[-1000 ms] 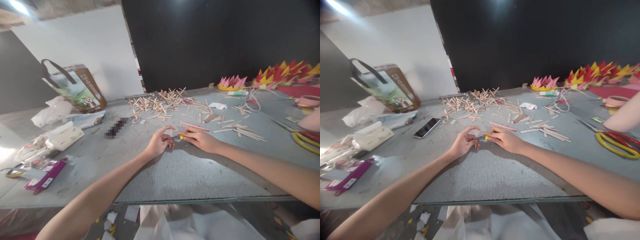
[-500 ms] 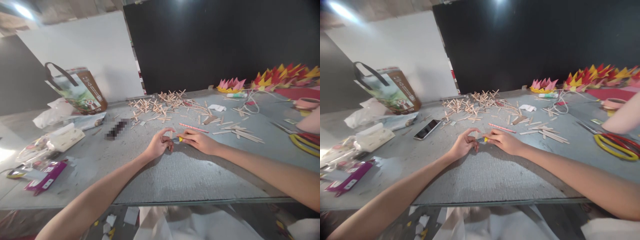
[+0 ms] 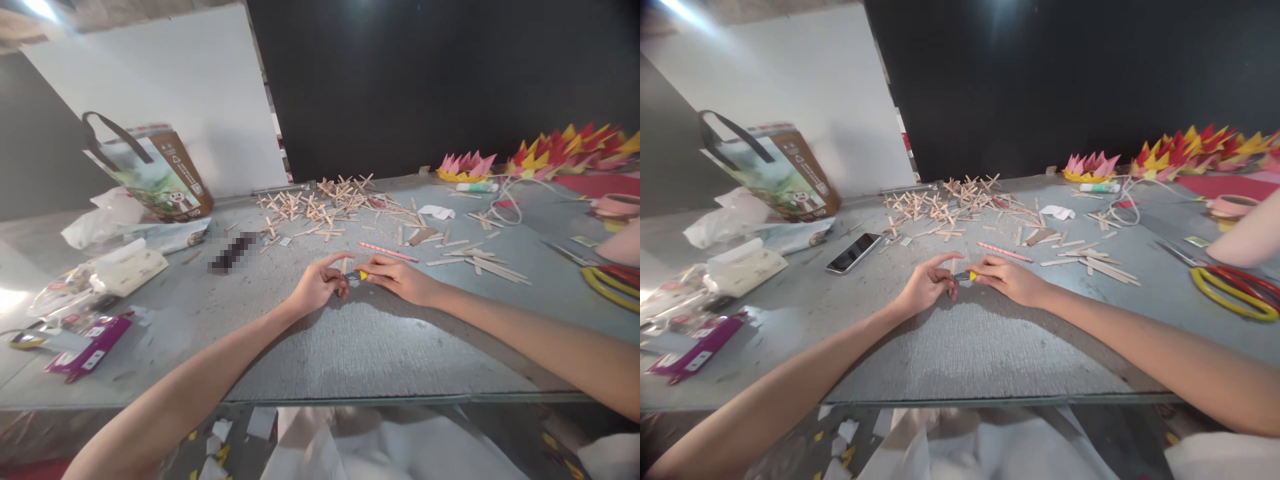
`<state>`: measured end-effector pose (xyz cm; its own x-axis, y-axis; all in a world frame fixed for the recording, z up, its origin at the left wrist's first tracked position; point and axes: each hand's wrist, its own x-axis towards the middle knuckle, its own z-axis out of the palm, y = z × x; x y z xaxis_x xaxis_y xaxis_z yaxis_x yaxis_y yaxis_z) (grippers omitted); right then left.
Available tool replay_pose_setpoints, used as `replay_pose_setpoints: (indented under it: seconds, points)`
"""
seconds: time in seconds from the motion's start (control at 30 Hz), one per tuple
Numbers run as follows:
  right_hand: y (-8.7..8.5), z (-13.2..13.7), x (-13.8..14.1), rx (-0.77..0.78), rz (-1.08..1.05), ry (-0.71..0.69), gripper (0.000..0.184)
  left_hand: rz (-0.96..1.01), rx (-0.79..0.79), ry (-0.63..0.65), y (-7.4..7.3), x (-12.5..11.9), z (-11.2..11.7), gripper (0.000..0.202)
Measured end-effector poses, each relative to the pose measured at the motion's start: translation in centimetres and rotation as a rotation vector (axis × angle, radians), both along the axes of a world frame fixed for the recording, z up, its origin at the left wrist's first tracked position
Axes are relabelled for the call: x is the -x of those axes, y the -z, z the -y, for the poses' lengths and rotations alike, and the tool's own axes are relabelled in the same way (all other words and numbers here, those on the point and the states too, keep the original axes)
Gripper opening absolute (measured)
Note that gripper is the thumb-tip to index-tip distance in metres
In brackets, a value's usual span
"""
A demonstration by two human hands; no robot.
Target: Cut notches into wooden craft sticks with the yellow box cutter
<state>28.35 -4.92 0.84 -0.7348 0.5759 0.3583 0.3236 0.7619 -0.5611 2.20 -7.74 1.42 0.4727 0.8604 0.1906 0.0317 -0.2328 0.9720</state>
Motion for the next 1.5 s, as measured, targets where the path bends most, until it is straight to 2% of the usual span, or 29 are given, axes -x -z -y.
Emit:
replay_pose_setpoints:
  seconds: [0.17,0.5,0.77,0.93,1.1,1.5]
  points:
    - [0.0,0.0,0.1,-0.004,-0.014,-0.006,0.046,0.009,0.007,-0.026,0.5,-0.3,-0.2,0.064]
    - [-0.4,0.1,-0.2,0.003,-0.018,0.007,0.046,0.075,0.029,-0.018,-0.5,-0.6,0.5,0.044]
    - [0.0,-0.3,-0.4,-0.053,-0.014,0.034,0.044,0.100,0.050,-0.034,-0.4,-0.2,0.2,0.056]
    - [0.1,-0.3,-0.6,-0.070,-0.048,0.062,0.044,0.112,0.119,-0.037,-0.3,-0.1,-0.1,0.038]
    - [0.0,-0.1,-0.6,-0.104,-0.053,0.079,0.043,0.161,0.152,-0.022,-0.2,0.0,-0.1,0.038]
    - [0.1,-0.2,-0.8,-0.116,-0.029,0.013,0.043,0.005,0.154,-0.010,-0.1,0.5,-0.1,0.039]
